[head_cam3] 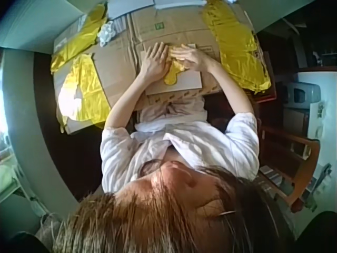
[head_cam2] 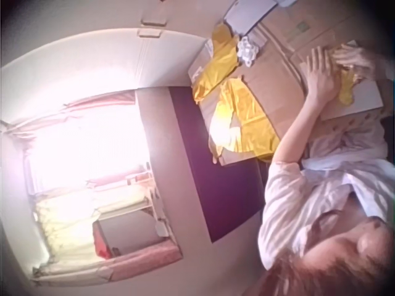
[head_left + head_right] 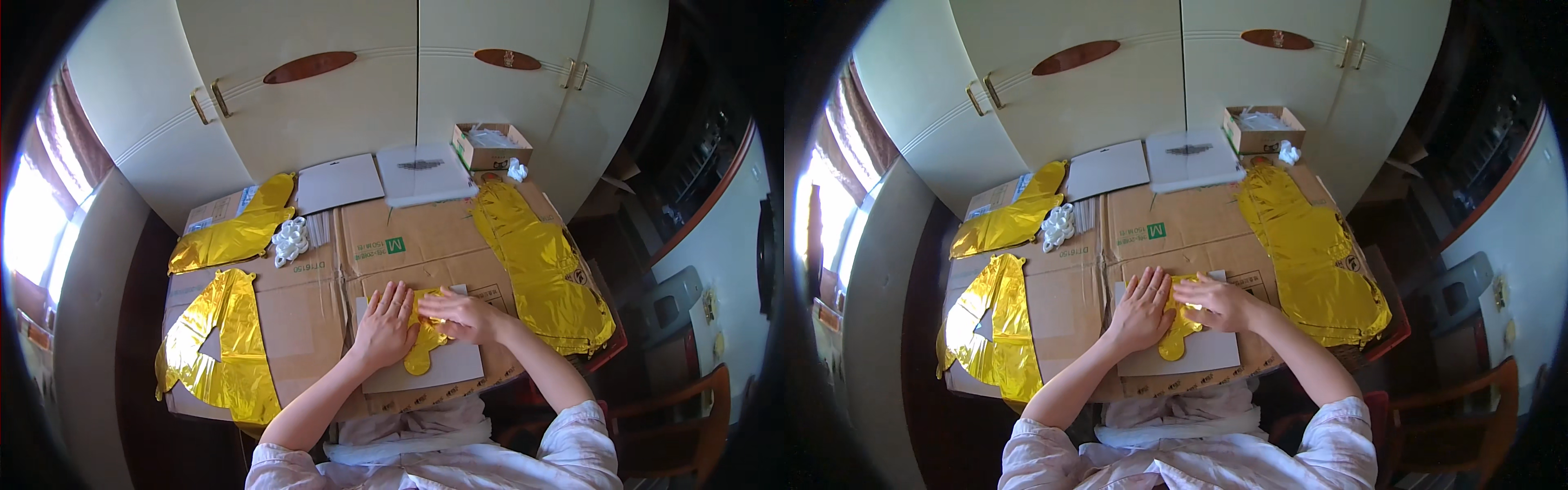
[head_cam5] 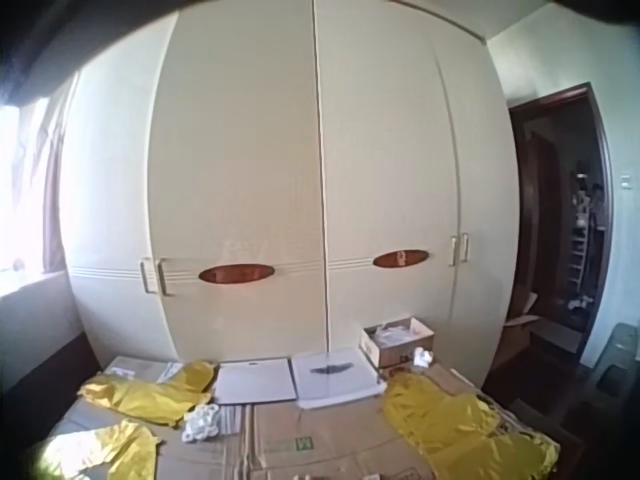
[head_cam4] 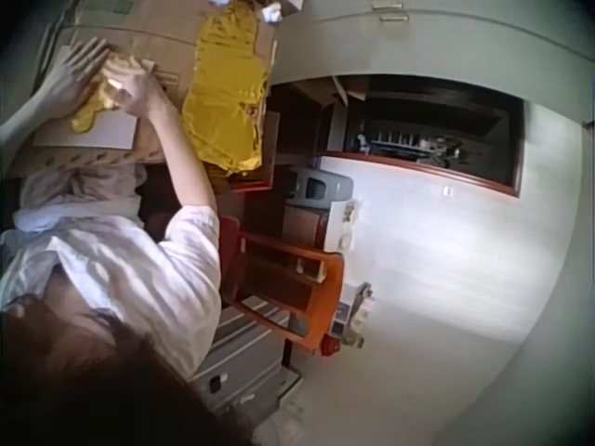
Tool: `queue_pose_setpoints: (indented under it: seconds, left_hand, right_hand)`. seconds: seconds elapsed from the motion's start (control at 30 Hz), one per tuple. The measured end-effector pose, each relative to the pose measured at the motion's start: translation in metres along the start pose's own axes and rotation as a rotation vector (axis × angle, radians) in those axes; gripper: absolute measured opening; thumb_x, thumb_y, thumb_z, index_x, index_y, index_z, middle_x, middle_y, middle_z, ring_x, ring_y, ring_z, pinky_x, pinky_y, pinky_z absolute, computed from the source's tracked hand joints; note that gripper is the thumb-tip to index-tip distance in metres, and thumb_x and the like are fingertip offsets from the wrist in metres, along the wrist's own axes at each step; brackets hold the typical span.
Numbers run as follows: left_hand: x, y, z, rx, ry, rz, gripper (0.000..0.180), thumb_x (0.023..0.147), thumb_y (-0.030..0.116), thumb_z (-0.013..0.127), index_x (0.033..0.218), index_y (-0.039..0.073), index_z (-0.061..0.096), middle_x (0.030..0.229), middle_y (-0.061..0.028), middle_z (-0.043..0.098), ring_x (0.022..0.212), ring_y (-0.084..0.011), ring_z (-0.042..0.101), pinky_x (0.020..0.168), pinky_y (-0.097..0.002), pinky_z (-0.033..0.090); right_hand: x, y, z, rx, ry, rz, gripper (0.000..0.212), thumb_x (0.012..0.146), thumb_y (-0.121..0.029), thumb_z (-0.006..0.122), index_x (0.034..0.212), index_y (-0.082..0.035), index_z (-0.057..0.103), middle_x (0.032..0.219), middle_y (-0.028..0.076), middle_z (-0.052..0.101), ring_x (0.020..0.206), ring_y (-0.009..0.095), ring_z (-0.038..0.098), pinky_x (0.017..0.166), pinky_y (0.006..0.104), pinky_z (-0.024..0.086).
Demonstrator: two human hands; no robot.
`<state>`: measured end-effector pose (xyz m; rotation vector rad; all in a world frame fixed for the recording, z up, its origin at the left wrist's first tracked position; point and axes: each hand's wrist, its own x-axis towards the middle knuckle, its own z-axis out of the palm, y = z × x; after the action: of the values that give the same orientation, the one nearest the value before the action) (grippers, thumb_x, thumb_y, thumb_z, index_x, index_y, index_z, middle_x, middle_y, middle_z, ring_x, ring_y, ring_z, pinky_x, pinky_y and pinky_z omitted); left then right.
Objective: Folding gold foil packets and placing them into cardboard sleeves at a workstation.
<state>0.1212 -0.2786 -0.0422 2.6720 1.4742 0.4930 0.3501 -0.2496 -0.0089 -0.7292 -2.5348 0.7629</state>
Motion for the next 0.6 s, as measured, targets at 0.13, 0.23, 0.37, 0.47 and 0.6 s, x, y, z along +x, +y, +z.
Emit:
queue_pose_setpoints:
  seconds: [0.13,0.23,0.37,0.47,0.6]
  left_hand:
    - [0.001,-0.001,0.001,0.002,0.012,-0.011,0.064,0.093,0.037,0.05,0.143,-0.003,0.042,0.15,-0.022,0.039,0.143,-0.0356,0.032,0.118,-0.0495,0.022]
    - [0.004,-0.001,0.002,0.006,-0.003,0.004,0.065,0.091,0.034,0.05,0.143,-0.003,0.04,0.15,-0.0219,0.039,0.143,-0.0358,0.032,0.118,-0.0496,0.022]
    - [0.003,0.0,-0.005,-0.024,-0.052,-0.015,0.064,0.092,0.031,0.047,0.145,-0.002,0.038,0.151,-0.0217,0.037,0.144,-0.0362,0.03,0.118,-0.049,0.021]
    - [0.0,-0.005,-0.003,-0.022,-0.072,-0.024,0.066,0.091,0.034,0.047,0.145,-0.003,0.037,0.152,-0.0215,0.037,0.144,-0.0347,0.03,0.119,-0.0477,0.02]
    - [-0.004,-0.016,-0.009,-0.063,-0.124,-0.043,0.068,0.092,0.038,0.045,0.146,-0.004,0.036,0.154,-0.021,0.033,0.146,-0.0323,0.026,0.12,-0.0456,0.018]
  right_hand:
    - [0.028,-0.018,0.027,-0.459,0.196,0.164,0.048,0.098,-0.026,0.048,0.132,0.008,0.052,0.14,0.024,0.051,0.135,0.034,0.044,0.117,0.0481,0.027]
    - [0.026,-0.003,0.052,-0.572,0.193,0.2,0.053,0.098,-0.027,0.047,0.136,0.009,0.046,0.141,0.026,0.048,0.137,0.037,0.041,0.117,0.0464,0.026]
    - [0.02,0.004,0.056,-0.585,0.133,0.258,0.063,0.098,-0.035,0.048,0.142,0.008,0.038,0.148,0.026,0.039,0.142,0.035,0.032,0.119,0.0455,0.022]
    - [0.016,0.001,0.057,-0.583,0.127,0.288,0.067,0.098,-0.039,0.048,0.144,0.008,0.035,0.15,0.026,0.035,0.144,0.036,0.03,0.119,0.0455,0.021]
    - [0.01,-0.003,0.055,-0.578,0.142,0.324,0.071,0.098,-0.043,0.048,0.145,0.008,0.034,0.151,0.027,0.033,0.144,0.037,0.029,0.119,0.047,0.019]
